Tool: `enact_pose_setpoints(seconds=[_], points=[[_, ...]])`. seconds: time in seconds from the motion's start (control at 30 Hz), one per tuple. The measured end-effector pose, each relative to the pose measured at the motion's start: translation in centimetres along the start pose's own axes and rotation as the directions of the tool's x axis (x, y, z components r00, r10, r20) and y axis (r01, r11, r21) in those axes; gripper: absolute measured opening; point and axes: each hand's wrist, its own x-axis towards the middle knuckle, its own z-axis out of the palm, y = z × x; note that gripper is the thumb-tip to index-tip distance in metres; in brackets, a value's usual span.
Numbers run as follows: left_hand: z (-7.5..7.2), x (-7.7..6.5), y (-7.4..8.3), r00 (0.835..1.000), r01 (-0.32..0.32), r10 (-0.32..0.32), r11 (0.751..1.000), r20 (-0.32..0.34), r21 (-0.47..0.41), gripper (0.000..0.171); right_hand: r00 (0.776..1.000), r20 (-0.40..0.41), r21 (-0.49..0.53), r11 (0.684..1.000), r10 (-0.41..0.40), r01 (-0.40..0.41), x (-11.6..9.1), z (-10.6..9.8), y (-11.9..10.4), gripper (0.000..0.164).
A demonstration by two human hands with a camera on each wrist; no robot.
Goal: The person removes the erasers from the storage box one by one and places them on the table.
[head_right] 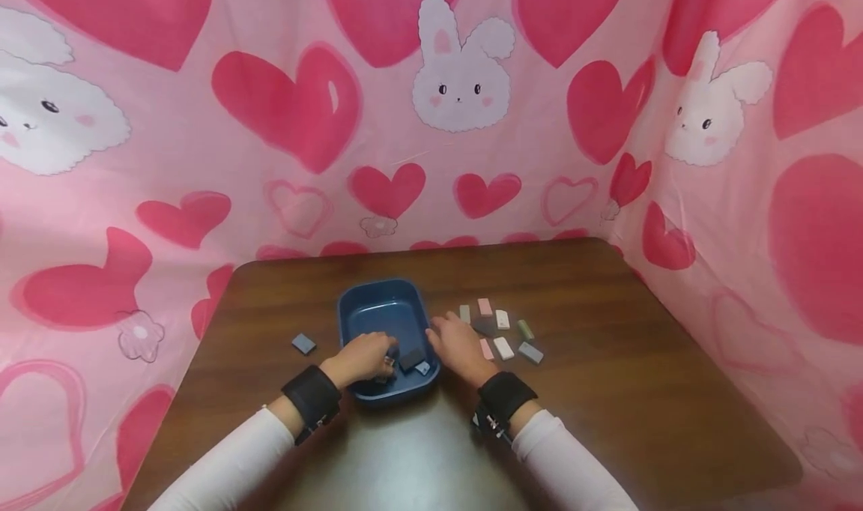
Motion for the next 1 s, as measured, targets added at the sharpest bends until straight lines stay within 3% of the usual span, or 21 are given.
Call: enact_pose_setpoints(seconds=[0.1, 0.37, 0.47, 0.6, 0.7, 0.83, 0.93, 1.0], points=[[0.5, -0.2, 0.0, 1.000, -0.024, 0.024, 1.000, 0.004, -0.006, 0.024, 1.000, -0.009, 0.003, 1.000, 0.014, -0.014, -0.4, 0.3, 0.0, 0.027], [0.7, -0.2, 0.2, 1.000, -0.009, 0.009, 1.000, -0.014, -0.027, 0.010, 0.995, -0.094, 0.000, 0.999, -0.032, 0.033, -0.5, 0.7, 0.2, 0.025], [0.2, -0.2, 0.1, 0.999, -0.008, 0.008, 1.000, -0.050, -0.016, 0.014, 0.994, -0.101, 0.013, 0.999, -0.044, 0.046, -0.4, 0.6, 0.3, 0.026], [-1.4, -0.6, -0.5, 0.989, -0.003, -0.010, 0.996, -0.150, -0.084, 0.023, 0.986, -0.138, -0.001, 0.995, -0.096, 0.096, -0.6, 0.5, 0.4, 0.026], [-2.9, -1.3, -1.4, 0.966, 0.011, -0.046, 0.990, -0.254, -0.138, 0.027, 0.982, -0.151, -0.012, 0.993, -0.114, 0.113, -0.8, 0.5, 0.4, 0.026], [-5.0, -2.3, -3.6, 0.909, 0.091, -0.155, 0.980, -0.388, -0.177, 0.031, 0.991, -0.113, -0.008, 0.997, -0.075, 0.075, -0.8, 0.5, 0.3, 0.027], [-6.3, -2.7, -5.9, 0.866, 0.167, -0.243, 0.964, -0.437, -0.205, 0.032, 0.996, -0.083, -0.019, 0.999, -0.039, 0.037, -0.7, 0.5, 0.3, 0.027], [-6.5, -2.9, -7.7, 0.850, 0.206, -0.279, 0.957, -0.446, -0.205, 0.033, 0.996, -0.081, -0.023, 0.999, -0.032, 0.030, -0.6, 0.5, 0.2, 0.026]])
